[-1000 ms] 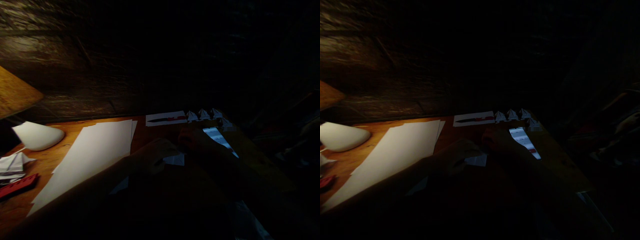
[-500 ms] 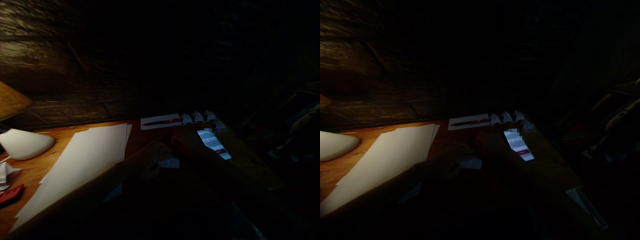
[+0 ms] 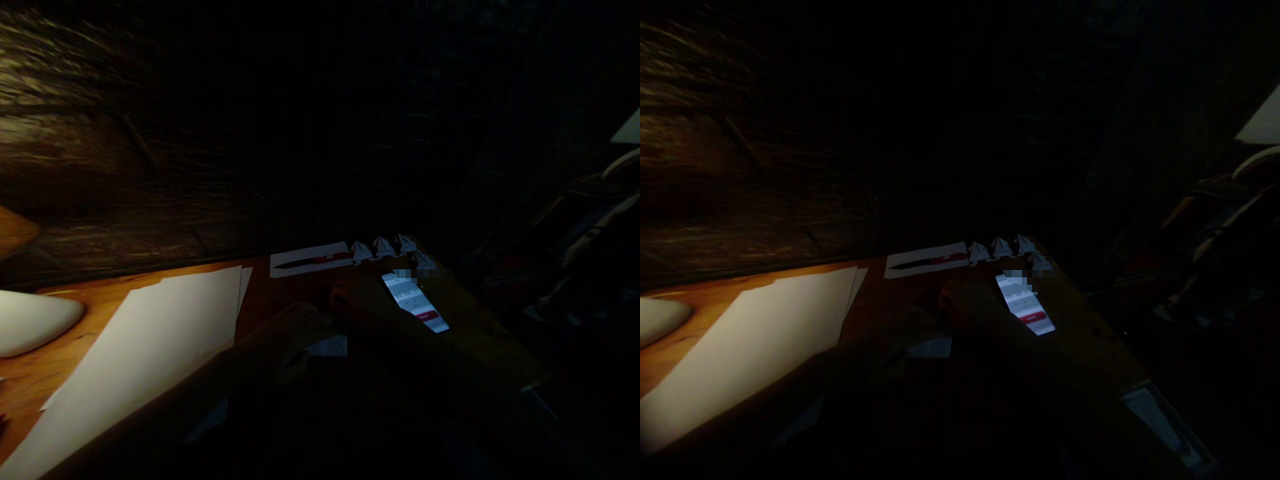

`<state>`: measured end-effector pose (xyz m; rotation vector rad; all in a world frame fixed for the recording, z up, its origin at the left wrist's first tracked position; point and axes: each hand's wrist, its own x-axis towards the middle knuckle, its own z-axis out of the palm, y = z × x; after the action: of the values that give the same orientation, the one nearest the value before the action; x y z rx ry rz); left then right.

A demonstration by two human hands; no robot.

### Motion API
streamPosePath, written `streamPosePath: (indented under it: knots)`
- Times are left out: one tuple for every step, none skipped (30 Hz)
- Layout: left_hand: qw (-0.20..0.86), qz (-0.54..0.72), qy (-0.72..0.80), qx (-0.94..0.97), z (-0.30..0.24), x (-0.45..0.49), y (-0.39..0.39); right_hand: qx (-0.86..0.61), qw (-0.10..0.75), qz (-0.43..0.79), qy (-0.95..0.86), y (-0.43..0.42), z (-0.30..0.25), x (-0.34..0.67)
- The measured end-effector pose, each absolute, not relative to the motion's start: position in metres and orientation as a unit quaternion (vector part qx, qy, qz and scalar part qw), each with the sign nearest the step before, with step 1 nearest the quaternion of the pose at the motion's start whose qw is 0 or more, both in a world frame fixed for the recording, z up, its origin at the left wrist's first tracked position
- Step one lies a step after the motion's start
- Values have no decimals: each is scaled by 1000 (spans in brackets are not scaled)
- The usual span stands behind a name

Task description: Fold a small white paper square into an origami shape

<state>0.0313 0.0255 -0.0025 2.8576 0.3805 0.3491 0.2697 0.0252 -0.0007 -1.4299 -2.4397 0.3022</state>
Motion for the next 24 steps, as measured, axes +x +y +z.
streamPosePath:
  knots:
    - [121, 113, 129, 978, -2, 31, 26, -497, 149, 103, -849, 25, 0, 270]
    - [126, 106, 132, 978, -2, 31, 26, -496, 149, 102, -849, 25, 0, 270]
    - [130, 103, 136, 977, -1, 31, 26, -495, 149, 100, -850, 24, 1, 270]
    - [132, 98, 138, 977, 0, 31, 26, -494, 149, 99, -851, 24, 1, 270]
    - [134, 97, 140, 976, 1, 31, 26, -494, 149, 98, -851, 24, 1, 270]
    - [135, 98, 141, 976, 2, 31, 25, -494, 149, 98, -851, 25, 1, 270]
    - [135, 98, 141, 976, 3, 32, 25, -495, 149, 98, -851, 25, 1, 270]
    - [136, 98, 141, 976, 4, 32, 25, -496, 149, 99, -850, 25, 1, 270]
    - [136, 98, 142, 976, 4, 32, 24, -497, 150, 101, -849, 25, 0, 270]
    - [136, 97, 143, 975, 4, 32, 24, -497, 150, 102, -849, 26, 0, 269]
    - [136, 97, 145, 975, 3, 33, 24, -496, 151, 105, -849, 26, 0, 269]
    - [136, 96, 147, 975, 3, 33, 23, -495, 152, 107, -849, 26, 0, 269]
    - [136, 94, 148, 975, 2, 33, 23, -494, 154, 109, -849, 25, 0, 269]
    - [136, 94, 150, 975, 1, 33, 22, -495, 155, 112, -848, 25, 0, 269]
    - [136, 93, 152, 975, 1, 33, 21, -495, 157, 114, -847, 26, 0, 269]
    - [136, 93, 154, 974, 0, 33, 20, -496, 158, 117, -846, 26, 0, 269]
    - [135, 92, 159, 974, -1, 33, 19, -495, 160, 119, -846, 26, -1, 270]
    - [135, 91, 161, 973, -2, 34, 18, -494, 161, 122, -846, 27, -1, 270]
    - [135, 91, 162, 973, -3, 34, 17, -493, 162, 126, -846, 27, -2, 270]
    - [134, 90, 162, 974, -4, 34, 16, -492, 164, 129, -845, 28, -2, 271]
    - [134, 89, 161, 974, -5, 35, 15, -493, 166, 133, -844, 29, -3, 271]
    - [133, 89, 161, 974, -6, 35, 15, -494, 169, 137, -842, 30, -4, 271]
    - [132, 89, 161, 974, -7, 35, 15, -495, 171, 139, -841, 31, -4, 271]
    - [131, 88, 160, 974, -8, 35, 15, -496, 173, 142, -839, 32, -5, 271]
